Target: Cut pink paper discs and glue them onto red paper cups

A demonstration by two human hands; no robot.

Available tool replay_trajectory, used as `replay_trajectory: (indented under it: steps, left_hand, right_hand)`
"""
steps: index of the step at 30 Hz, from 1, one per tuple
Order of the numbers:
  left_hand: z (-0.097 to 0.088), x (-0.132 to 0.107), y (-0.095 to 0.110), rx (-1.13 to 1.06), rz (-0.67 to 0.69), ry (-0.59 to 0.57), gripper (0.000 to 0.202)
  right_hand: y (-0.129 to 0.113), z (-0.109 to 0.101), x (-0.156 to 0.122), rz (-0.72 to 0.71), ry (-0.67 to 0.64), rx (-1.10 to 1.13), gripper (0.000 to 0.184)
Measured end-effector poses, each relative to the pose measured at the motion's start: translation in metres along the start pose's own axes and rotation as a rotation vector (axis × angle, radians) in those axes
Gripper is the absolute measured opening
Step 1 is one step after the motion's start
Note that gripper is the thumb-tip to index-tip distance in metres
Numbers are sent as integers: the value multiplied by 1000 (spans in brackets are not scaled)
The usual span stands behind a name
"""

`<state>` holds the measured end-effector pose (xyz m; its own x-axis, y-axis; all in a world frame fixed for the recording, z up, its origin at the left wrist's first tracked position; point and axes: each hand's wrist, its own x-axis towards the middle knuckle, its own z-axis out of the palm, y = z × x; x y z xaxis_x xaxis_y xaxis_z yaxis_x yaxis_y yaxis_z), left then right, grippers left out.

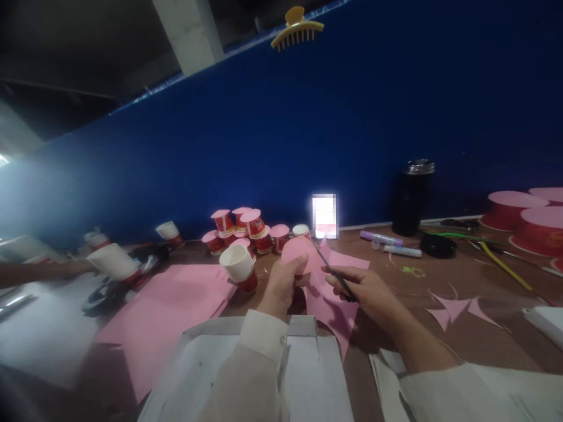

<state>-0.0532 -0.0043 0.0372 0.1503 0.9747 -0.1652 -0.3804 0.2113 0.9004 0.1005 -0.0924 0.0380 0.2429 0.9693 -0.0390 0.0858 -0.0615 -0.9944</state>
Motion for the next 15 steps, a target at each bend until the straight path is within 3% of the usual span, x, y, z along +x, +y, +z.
replay_trajectory:
  steps: [15]
  left_hand:
    - [-3, 4, -3, -8, 47, 22, 41]
  right_hand:
    - [2, 0, 1, 3, 5, 9, 75]
